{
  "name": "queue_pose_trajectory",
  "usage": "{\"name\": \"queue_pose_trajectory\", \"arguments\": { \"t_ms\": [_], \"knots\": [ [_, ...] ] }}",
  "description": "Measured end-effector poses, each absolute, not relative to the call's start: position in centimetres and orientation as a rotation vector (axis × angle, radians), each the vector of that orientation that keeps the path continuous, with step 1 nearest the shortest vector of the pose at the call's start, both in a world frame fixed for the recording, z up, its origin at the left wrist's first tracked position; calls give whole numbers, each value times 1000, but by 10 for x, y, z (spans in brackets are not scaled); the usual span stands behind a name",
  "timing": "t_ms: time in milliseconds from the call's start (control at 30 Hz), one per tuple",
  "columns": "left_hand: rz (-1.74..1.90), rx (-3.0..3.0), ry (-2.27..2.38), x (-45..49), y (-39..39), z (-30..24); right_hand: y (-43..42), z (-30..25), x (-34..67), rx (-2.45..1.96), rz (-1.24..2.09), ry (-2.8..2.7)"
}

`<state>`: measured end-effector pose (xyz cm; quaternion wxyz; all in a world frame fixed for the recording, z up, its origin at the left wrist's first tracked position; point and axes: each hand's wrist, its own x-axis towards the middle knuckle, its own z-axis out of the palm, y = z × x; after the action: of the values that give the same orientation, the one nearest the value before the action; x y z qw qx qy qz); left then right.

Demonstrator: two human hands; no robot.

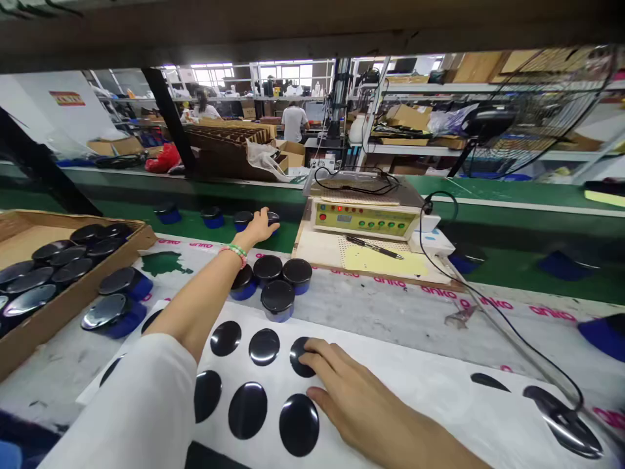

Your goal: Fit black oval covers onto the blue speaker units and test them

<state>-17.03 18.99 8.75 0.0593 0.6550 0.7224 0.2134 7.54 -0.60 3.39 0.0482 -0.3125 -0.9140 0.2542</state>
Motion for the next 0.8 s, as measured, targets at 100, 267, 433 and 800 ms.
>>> {"name": "queue_pose_trajectory", "arguments": {
  "t_ms": [100,267,433,800],
  "knots": [
    [572,2060,2103,-166,180,82,14,40,70,-843,760,-2933],
    [372,2229,1739,-137,125,82,35,47,57,-679,777,-3045],
    [750,2257,1829,-116,61,106,43,42,50,-629,756,-3073],
    [1461,1004,1916,-106,-81,-2,48,44,57,-398,707,-3020]
  ]
}}
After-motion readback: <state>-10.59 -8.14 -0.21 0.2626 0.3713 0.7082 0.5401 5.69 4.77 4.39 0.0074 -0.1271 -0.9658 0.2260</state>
